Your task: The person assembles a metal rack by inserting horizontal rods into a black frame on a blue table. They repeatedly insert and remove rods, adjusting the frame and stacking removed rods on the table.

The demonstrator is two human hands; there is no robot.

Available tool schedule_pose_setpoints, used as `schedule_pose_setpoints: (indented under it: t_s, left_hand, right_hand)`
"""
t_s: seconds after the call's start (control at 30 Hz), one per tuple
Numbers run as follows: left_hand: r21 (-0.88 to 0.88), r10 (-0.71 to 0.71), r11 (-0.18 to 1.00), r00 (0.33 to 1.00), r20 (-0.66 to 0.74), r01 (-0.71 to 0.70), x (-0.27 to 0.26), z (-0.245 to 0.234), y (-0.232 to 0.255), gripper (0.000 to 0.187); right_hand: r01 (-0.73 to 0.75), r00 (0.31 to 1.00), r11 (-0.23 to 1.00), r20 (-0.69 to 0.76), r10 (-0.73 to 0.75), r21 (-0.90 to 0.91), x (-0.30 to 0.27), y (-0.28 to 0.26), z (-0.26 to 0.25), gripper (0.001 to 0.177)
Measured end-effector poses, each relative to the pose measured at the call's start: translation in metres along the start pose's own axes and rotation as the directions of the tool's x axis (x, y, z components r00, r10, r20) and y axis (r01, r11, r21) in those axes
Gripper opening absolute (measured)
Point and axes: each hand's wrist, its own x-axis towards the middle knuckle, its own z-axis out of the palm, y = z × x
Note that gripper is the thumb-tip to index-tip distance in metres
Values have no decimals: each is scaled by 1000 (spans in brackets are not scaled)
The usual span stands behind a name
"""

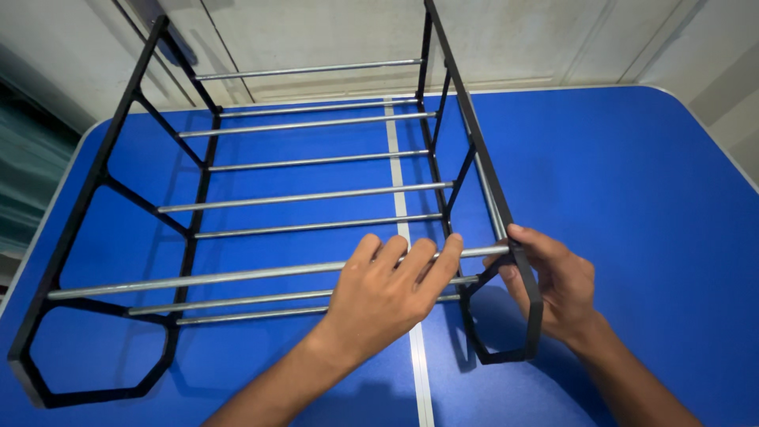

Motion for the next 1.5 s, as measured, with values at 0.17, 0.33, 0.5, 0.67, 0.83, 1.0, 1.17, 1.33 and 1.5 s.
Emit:
schedule_pose_setpoints:
  t_s: [0.17, 0.33, 0.5, 0.67, 0.83, 1.0, 1.17, 1.33, 1.5]
  left_hand:
    - [9, 1, 1000, 1000, 17, -1, 0, 0, 1, 38]
    - [3, 2, 1000, 1000, 7, -3, 0, 0, 0, 36]
    - [14, 7, 1000, 1000, 26, -7, 0, 1, -1, 39]
    - [-27, -12, 1000, 1000, 23, 12, 0, 1, -1, 40]
    - [-78, -32, 996, 999, 37, 35, 0, 0, -2, 39]
    - [-66, -18, 998, 998, 59, 22, 1, -1, -3, 43]
    - [-67, -15, 998, 997, 69, 20, 0, -1, -4, 45]
    - [-77, -17, 997, 998, 68, 23, -1, 1, -4, 44]
    - [-72, -14, 997, 997, 72, 19, -2, 1, -5, 46]
  right_hand:
    - [-6, 1000, 1000, 27, 5, 5, 1, -3, -2, 51]
    - [-26, 999, 999, 35, 27, -34, 4, -5, -2, 51]
    - [38, 998, 990, 49, -32, -137, 7, -6, -5, 54]
    - [15, 997, 991, 77, -5, -130, 6, -6, -6, 56]
    - [-5, 996, 995, 94, 14, -98, 5, -4, -7, 55]
    - [-53, 991, 997, 122, 61, -64, 4, -3, -9, 57]
    - [-39, 990, 999, 134, 43, -37, 5, -3, -8, 59]
    - [-41, 989, 997, 136, 48, -60, 5, -3, -9, 58]
    - [-78, 986, 995, 142, 86, -62, 4, -3, -9, 57]
